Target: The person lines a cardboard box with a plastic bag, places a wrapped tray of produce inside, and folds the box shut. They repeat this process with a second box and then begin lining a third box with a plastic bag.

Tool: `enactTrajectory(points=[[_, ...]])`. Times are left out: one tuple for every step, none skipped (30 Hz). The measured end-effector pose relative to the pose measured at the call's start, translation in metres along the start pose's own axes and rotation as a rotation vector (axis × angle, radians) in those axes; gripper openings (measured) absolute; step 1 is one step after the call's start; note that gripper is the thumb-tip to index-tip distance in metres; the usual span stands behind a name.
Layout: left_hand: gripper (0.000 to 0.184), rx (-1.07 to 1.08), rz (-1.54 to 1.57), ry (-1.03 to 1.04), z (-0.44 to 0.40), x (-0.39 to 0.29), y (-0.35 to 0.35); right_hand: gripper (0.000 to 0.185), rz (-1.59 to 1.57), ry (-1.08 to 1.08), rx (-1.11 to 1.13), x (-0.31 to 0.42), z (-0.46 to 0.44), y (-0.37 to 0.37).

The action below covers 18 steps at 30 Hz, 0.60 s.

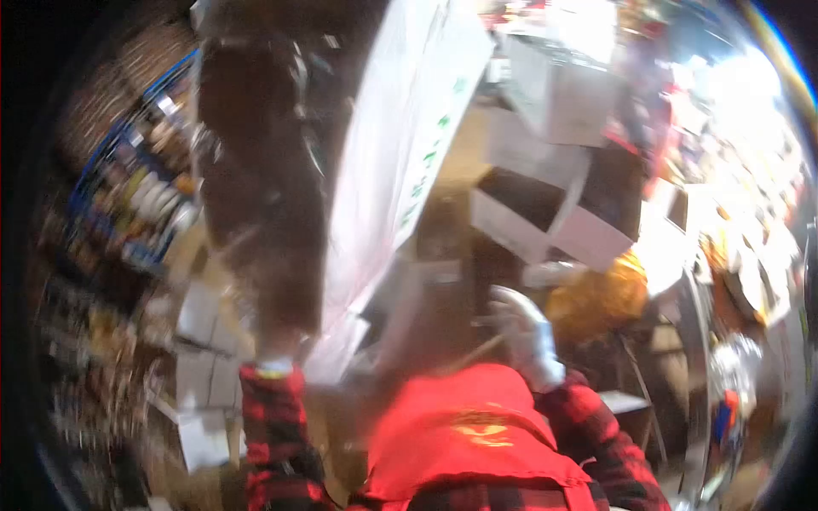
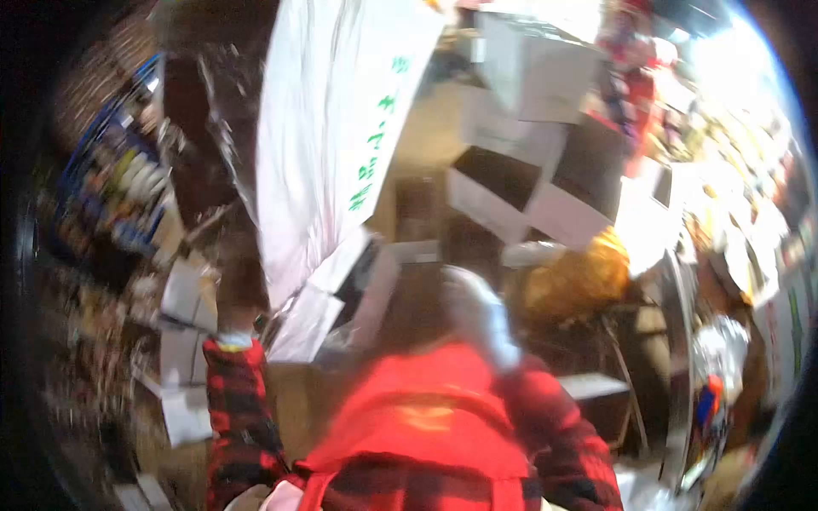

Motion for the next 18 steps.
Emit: enactTrajectory(points=[[0.042, 0.089, -0.386, 0.02, -0.008, 0.013, -0.026, 0.027, -0.166, 0.173, -0.089, -0.031, 0.008, -0.006], [0.038, -0.116, -0.303, 0.034, -0.002, 0.096, -0.01, 0.025, -0.101, 0.161, -0.077, -0.055, 0.018, -0.012], [0.036, 0.108, -0.92, 0.143, -0.017, 0.015, -0.065, 0.023, -0.025, 0.148, -0.08, -0.081, 0.029, -0.016], [0.036, 0.061, -0.747, 0.047, -0.026, 0.033, -0.079, 0.021, -0.087, 0.259, -0.076, -0.104, 0.045, -0.021], [0.036, 0.026, -0.511, -0.054, -0.022, 0.065, -0.085, 0.02, -0.14, 0.366, -0.078, -0.118, 0.056, -0.022], [0.036, 0.0, -0.337, -0.129, -0.023, 0.088, -0.09, 0.019, -0.209, 0.512, -0.053, -0.109, 0.059, -0.017], [0.036, -0.014, -0.18, -0.197, -0.025, 0.106, -0.094, 0.019, -0.278, 0.659, -0.034, -0.099, 0.064, -0.013], [0.036, -0.022, -0.044, -0.252, -0.027, 0.124, -0.096, 0.019, -0.252, 0.651, -0.034, -0.112, 0.066, -0.008], [0.036, -0.019, 0.074, -0.296, -0.028, 0.138, -0.097, 0.019, -0.25, 0.651, -0.036, -0.111, 0.061, -0.004], [0.035, -0.017, 0.18, -0.337, -0.027, 0.152, -0.098, 0.019, -0.272, 0.684, -0.033, -0.111, 0.058, 0.001], [0.035, -0.009, 0.276, -0.367, -0.027, 0.163, -0.099, 0.019, -0.291, 0.718, -0.031, -0.11, 0.056, 0.007], [0.035, 0.008, 0.377, -0.397, -0.027, 0.173, -0.097, 0.018, -0.265, 0.675, -0.011, -0.106, 0.051, 0.011], [0.035, 0.027, 0.469, -0.422, -0.027, 0.18, -0.098, 0.018, -0.258, 0.682, -0.016, -0.109, 0.048, 0.016], [0.035, 0.051, 0.549, -0.442, -0.028, 0.186, -0.098, 0.018, -0.244, 0.66, -0.008, -0.114, 0.044, 0.023], [0.035, 0.087, 0.605, -0.446, -0.028, 0.191, -0.1, 0.018, -0.23, 0.641, -0.002, -0.116, 0.041, 0.029], [0.035, 0.135, 0.624, -0.435, -0.029, 0.193, -0.1, 0.019, -0.132, 0.62, 0.02, -0.113, 0.038, 0.035], [0.037, 0.193, 0.288, -0.194, -0.023, 0.199, -0.101, 0.019, -0.125, 0.634, 0.003, -0.111, 0.035, 0.043], [0.042, 0.171, -0.052, 0.042, -0.016, 0.206, -0.103, 0.02, -0.07, 0.597, 0.056, -0.108, 0.03, 0.057]])
Point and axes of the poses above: each hand's wrist, its own z-axis away from the middle knuckle, its own y-axis out of the palm, x = y × z, the point moved 6 cm from there along -z, towards the middle knuckle
